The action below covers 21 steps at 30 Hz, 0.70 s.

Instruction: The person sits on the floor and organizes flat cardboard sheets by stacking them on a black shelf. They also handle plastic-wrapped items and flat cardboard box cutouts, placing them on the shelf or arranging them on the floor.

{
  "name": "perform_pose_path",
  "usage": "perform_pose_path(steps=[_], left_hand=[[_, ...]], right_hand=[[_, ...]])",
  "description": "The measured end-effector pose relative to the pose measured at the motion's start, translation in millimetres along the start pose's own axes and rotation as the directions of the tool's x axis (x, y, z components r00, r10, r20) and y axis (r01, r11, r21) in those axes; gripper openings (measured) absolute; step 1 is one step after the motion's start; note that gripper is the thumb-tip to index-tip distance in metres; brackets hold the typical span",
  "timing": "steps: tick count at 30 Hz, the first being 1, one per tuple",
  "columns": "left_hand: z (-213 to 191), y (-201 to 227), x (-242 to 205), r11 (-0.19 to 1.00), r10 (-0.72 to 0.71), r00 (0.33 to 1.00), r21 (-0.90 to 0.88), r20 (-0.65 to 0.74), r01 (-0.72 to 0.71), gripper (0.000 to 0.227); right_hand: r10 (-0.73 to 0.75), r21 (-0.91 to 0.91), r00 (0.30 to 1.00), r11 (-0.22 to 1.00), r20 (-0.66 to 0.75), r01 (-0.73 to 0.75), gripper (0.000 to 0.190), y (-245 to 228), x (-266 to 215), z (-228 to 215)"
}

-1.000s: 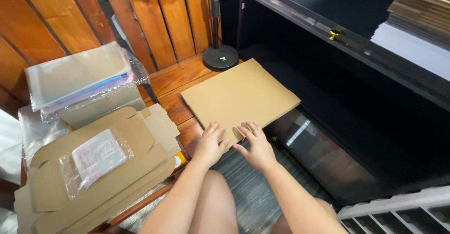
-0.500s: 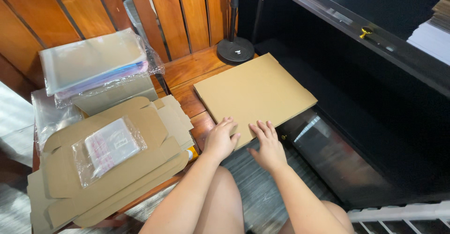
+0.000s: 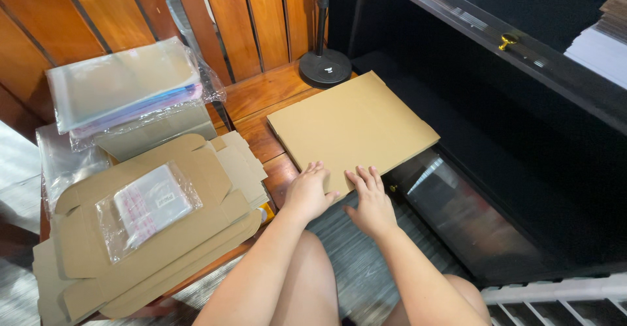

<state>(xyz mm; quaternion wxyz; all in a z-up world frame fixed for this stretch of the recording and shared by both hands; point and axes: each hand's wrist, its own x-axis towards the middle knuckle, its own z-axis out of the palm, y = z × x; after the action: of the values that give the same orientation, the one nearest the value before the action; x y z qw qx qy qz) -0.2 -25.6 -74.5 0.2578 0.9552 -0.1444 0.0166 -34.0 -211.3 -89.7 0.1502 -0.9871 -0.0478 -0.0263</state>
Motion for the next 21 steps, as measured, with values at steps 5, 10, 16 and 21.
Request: perform_pose_path(steps=[5,10,16,21], left_hand=[[-3.0,9.3,9.5,0.998,-0.043,0.998,0.047,0.052,0.041,0.054],[-45.6,12.1,47.4,0.987,-0.141,0.979,0.097,0.147,0.128,0.045],[-88.7,-19.7,111.1,0.963,-0.263,0.951,-0.012,0.162,0.268,0.043],[-51.8,-102.0,176.6,0.958,-0.185,0.98,0.209,-0.077,0.198,0.035]], right_hand=[[-0.005,0.116,1.0,0.993,-0.023,0.007,0.086,0.0,-2.9,-6.5],[0.0,0.353,0.993,0.935,-0.12,0.043,0.057,15.5,-0.3,7.2],[0.368,0.715,0.924,0.672,-0.1,-0.191,0.041,21.2,-12.7,25.4],[0.295,0.948,0.952,0.269,0.087,-0.17,0.074,13.5,-25.2,27.0]])
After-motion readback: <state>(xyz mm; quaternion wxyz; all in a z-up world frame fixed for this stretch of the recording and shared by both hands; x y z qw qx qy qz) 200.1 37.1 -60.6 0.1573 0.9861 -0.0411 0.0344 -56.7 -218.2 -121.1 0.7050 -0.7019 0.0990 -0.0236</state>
